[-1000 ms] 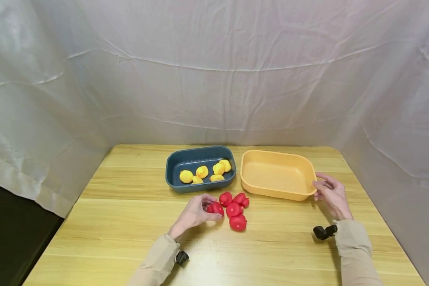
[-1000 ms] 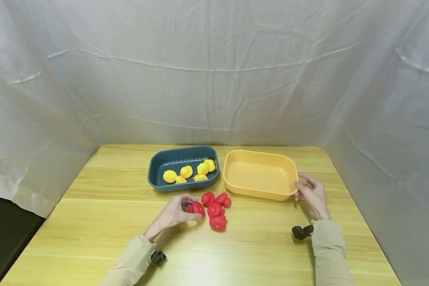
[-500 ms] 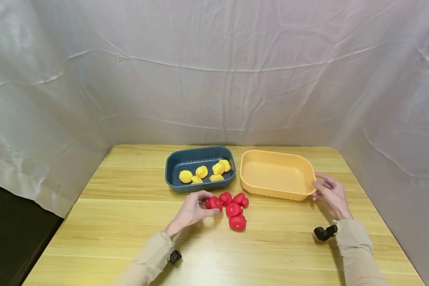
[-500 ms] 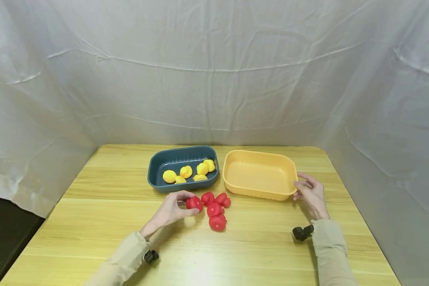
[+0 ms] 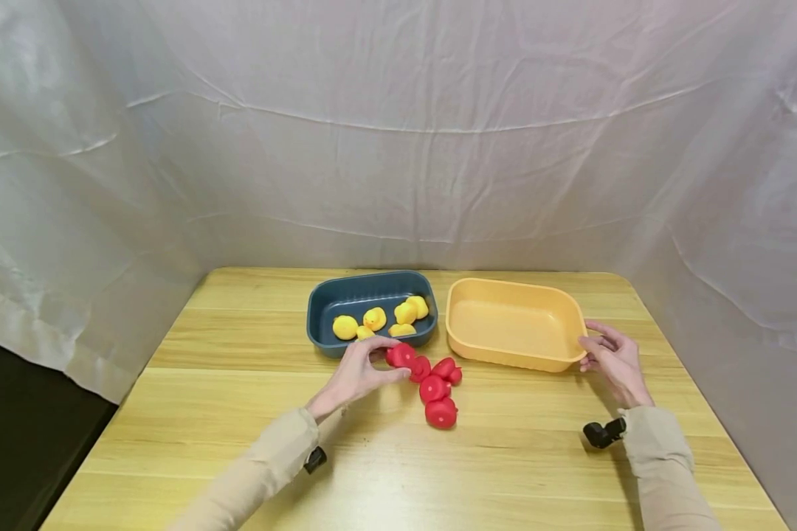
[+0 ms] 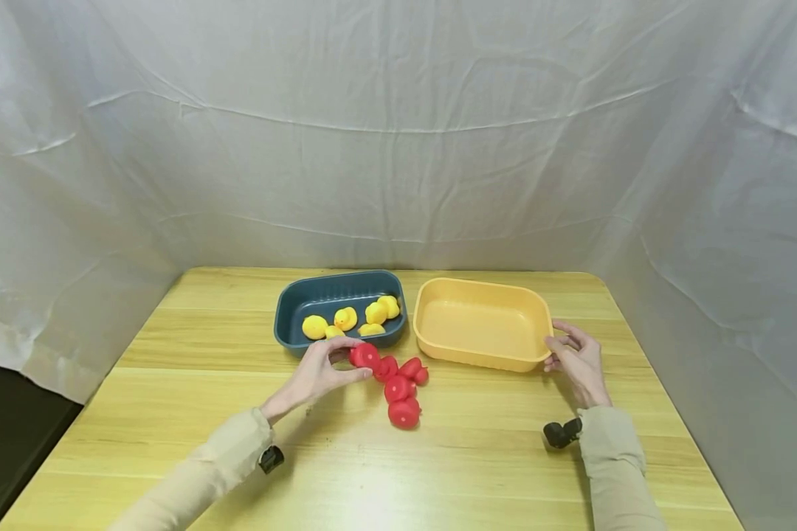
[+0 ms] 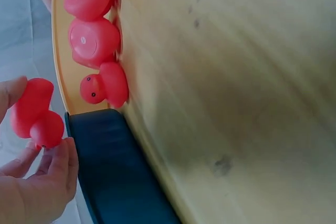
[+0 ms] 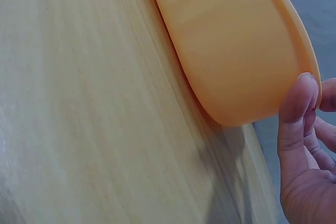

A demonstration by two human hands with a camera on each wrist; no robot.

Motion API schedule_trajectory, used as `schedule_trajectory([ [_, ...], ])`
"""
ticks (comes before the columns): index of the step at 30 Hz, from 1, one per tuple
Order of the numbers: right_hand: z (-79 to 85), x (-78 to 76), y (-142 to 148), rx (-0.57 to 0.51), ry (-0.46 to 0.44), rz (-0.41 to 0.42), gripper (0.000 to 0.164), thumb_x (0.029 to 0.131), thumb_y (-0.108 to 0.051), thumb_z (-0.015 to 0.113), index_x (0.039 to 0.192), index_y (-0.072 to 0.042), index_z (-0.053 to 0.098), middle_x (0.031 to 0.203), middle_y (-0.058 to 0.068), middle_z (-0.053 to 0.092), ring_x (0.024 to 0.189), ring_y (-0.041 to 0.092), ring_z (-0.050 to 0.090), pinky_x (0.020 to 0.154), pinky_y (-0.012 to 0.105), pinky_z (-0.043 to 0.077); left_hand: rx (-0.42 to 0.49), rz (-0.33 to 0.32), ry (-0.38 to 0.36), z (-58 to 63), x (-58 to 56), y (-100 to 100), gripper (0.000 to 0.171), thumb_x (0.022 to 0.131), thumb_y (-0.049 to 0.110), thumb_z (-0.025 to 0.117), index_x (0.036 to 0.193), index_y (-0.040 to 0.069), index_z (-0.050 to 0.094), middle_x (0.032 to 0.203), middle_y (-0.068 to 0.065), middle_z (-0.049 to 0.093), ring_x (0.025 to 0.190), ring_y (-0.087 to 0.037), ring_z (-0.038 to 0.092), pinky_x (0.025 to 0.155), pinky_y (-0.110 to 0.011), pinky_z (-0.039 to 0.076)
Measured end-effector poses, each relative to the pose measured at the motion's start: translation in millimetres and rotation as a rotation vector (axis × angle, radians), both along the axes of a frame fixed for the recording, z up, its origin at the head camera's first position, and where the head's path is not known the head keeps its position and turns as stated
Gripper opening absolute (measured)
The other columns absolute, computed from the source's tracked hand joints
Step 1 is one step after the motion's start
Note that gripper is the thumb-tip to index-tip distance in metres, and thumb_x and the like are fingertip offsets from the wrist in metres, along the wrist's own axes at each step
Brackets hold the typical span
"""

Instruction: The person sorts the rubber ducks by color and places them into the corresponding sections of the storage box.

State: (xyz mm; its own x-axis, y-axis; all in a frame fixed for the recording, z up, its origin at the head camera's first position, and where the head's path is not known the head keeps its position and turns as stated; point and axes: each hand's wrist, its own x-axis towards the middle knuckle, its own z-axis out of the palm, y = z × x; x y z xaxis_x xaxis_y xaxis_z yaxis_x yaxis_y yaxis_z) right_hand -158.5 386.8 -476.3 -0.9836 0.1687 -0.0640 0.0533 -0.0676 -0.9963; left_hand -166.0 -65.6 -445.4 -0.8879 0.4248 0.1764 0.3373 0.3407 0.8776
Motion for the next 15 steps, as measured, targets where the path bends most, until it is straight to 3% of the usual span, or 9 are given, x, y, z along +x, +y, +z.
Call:
schedule_trajectory([
  [8, 1.0, -0.2, -1.7, 0.011, 0.006, -0.004, 0.030, 0.096, -0.004, 0.066, 0.124, -0.014, 0.059, 0.076, -0.007, 0.069, 0.056, 0.008, 0.063, 0.050, 0.021, 0.057, -0.041, -0.043, -0.020, 13.5, -16.4, 9.4, 0.051, 0.083, 0.020, 0.083, 0.128, 0.004, 0.065, 0.123, -0.011, 0.067, 0.112, -0.024, 0.064, 0.108, -0.040, 0.054],
  [15, 2.0, 0.9, -2.4, 0.025, 0.003, -0.012, 0.030, 0.096, -0.005, 0.066, 0.123, -0.015, 0.059, 0.076, -0.008, 0.070, 0.056, 0.008, 0.062, 0.050, 0.021, 0.057, -0.108, -0.072, 0.041, 26.1, -29.8, 21.3, 0.053, 0.086, 0.025, 0.081, 0.132, 0.007, 0.063, 0.124, -0.008, 0.068, 0.113, -0.024, 0.063, 0.103, -0.048, 0.055],
])
